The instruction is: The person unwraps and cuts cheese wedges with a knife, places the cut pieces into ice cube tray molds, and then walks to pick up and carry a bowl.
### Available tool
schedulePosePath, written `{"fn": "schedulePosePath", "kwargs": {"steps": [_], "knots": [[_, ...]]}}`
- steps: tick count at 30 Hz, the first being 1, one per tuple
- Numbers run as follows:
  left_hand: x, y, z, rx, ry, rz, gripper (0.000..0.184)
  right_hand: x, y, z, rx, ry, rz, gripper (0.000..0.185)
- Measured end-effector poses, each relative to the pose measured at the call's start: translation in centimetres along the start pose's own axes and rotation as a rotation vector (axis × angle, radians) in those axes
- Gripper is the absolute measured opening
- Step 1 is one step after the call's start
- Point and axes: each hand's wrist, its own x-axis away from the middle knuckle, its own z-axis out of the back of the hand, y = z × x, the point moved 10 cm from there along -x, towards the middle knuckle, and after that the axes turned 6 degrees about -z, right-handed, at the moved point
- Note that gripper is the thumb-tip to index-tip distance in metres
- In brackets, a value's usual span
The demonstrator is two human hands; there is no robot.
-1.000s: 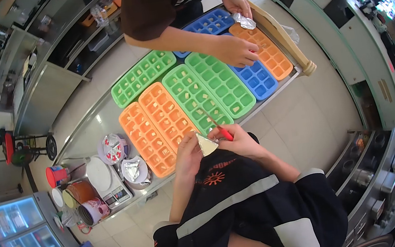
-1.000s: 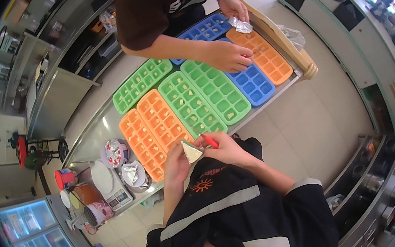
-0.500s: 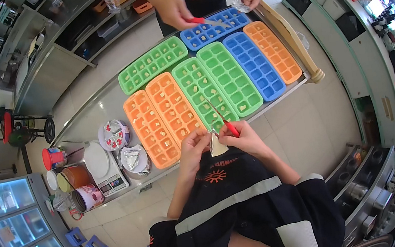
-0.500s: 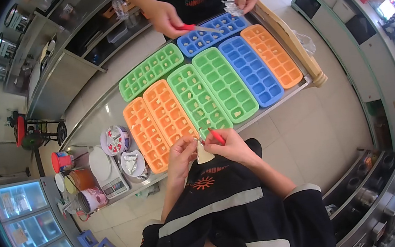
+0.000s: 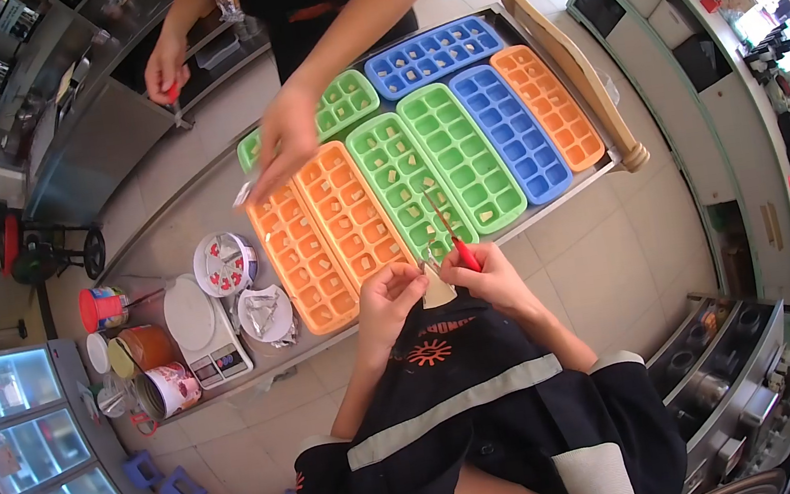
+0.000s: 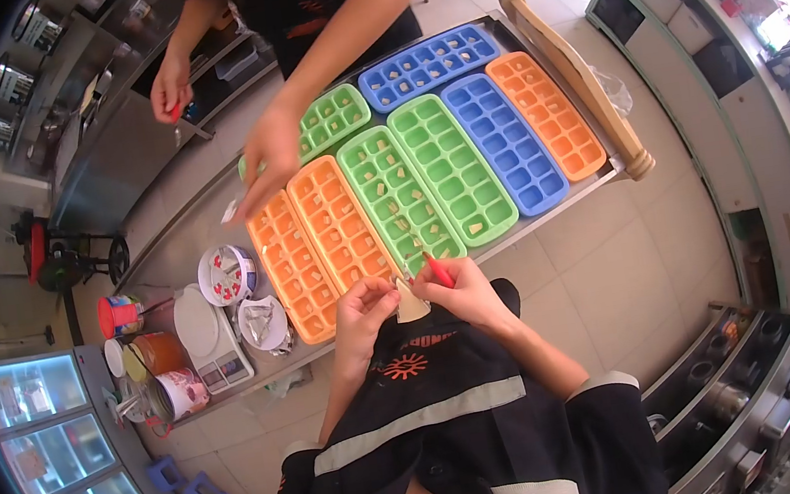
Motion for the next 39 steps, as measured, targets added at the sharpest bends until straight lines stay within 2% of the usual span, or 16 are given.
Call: {"fn": "schedulePosePath", "kwargs": {"steps": [1,8,11,13,17,22,26,31,35,38,39], "knots": [[0.1,-0.1,-0.1,-0.034,-0.021,0.006,0.009,0.1,-0.5,0.1,0.061,0.031,0.077,0.010],[0.1,-0.5,0.5,-0.064,0.002,0.011,0.009,0.2,-0.6,0.2,0.097,0.055,0.066,0.010],[0.0,-1.1,0.2,0.119,-0.045,0.063,0.010,0.0,0.3,0.2,0.001,-0.014,-0.060,0.008],[0.4,-2.2,-0.8,0.364,-0.084,0.216,0.013,-0.4,2.2,-0.4,-0.267,-0.152,-0.185,0.008],[0.7,-3.2,-1.0,0.461,-0.066,0.251,0.016,-0.2,2.5,-0.8,-0.389,-0.205,-0.237,0.009],[0.9,-2.8,-0.9,0.425,0.037,0.242,0.024,-0.2,1.7,0.0,-0.190,-0.085,-0.108,0.010],[1.2,-3.3,-0.9,0.384,0.022,0.252,0.026,0.3,0.5,0.2,-0.084,0.000,-0.063,0.010],[1.3,-4.6,-0.6,0.499,0.030,0.300,0.026,0.0,0.1,0.8,0.184,0.029,0.108,0.011],[1.5,-5.3,-0.7,0.591,0.034,0.344,0.026,-0.2,0.5,1.0,0.182,0.002,0.072,0.011],[1.5,-5.3,-0.8,0.625,0.026,0.351,0.027,-0.3,-0.1,1.1,0.256,0.012,0.171,0.010],[1.5,-5.1,-0.9,0.627,0.027,0.354,0.028,-0.1,-0.7,2.0,0.310,0.101,0.202,0.010]]}}
